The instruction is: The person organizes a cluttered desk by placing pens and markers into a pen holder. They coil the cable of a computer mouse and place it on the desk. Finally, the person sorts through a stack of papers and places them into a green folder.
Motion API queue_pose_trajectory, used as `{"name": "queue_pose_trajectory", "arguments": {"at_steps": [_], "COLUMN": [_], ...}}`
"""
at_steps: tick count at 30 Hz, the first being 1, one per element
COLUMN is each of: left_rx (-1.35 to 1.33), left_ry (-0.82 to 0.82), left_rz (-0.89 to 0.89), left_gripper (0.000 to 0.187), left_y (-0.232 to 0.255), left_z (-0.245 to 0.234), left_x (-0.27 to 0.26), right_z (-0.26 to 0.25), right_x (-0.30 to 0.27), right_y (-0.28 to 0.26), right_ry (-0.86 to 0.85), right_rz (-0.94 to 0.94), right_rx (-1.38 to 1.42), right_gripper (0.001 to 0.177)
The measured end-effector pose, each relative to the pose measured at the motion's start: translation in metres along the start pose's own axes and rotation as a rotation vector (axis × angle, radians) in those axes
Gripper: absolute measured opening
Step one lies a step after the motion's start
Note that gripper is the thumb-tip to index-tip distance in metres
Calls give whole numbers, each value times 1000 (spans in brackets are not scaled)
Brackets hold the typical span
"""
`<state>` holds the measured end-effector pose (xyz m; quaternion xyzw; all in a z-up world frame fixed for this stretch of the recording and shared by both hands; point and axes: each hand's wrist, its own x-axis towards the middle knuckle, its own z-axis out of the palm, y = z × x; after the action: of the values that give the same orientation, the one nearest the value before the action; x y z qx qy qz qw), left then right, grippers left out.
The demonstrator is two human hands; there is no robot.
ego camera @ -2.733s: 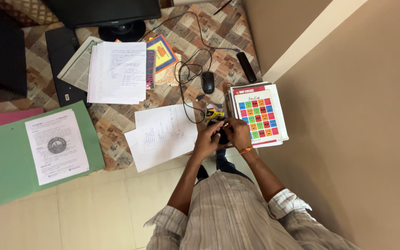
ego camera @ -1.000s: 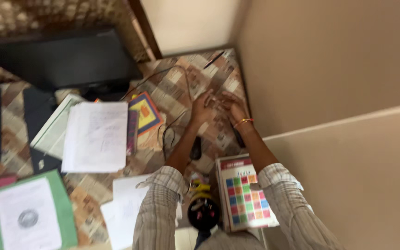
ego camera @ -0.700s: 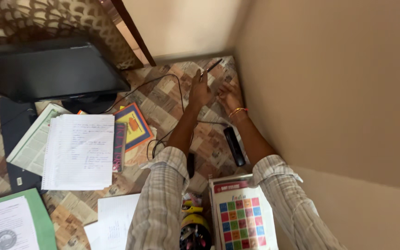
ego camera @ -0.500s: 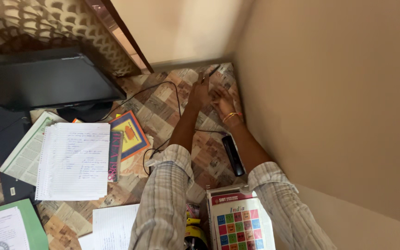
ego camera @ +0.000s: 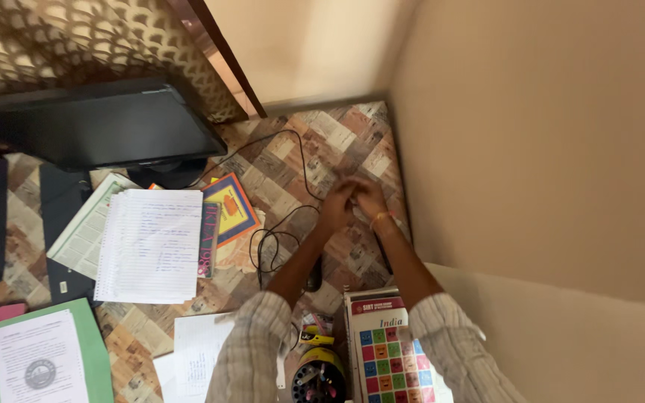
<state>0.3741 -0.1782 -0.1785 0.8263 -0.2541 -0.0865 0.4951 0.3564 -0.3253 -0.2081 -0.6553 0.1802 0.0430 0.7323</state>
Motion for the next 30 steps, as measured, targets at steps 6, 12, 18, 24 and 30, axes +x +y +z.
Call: {"name": "queue_pose_trajectory", "arguments": {"at_steps": [6, 12, 18, 24, 30], "left_rx": [-58, -175, -66, -185, -325], "left_ry": [236, 285, 337, 333, 257], "left_rz": [189, 5, 93, 33, -36], "left_gripper": [43, 39, 36, 35, 40], "left_y": [130, 220, 267, 280, 269], "left_z": [-44, -69, -94, -122, -117], "left_x": [-104, -245, -361, -437, -477], "right_z": [19, 53, 88, 125, 133], "right_x": [-137, -319, -437, -510, -549], "right_y": [-32, -80, -106, -119, -106], "right_ry": [-26, 96, 47, 50, 129], "right_rz": [-200, -250, -331, -425, -561], "right_rx": [42, -197, -341, -579, -606], "right_gripper": [34, 31, 32, 31, 30]}}
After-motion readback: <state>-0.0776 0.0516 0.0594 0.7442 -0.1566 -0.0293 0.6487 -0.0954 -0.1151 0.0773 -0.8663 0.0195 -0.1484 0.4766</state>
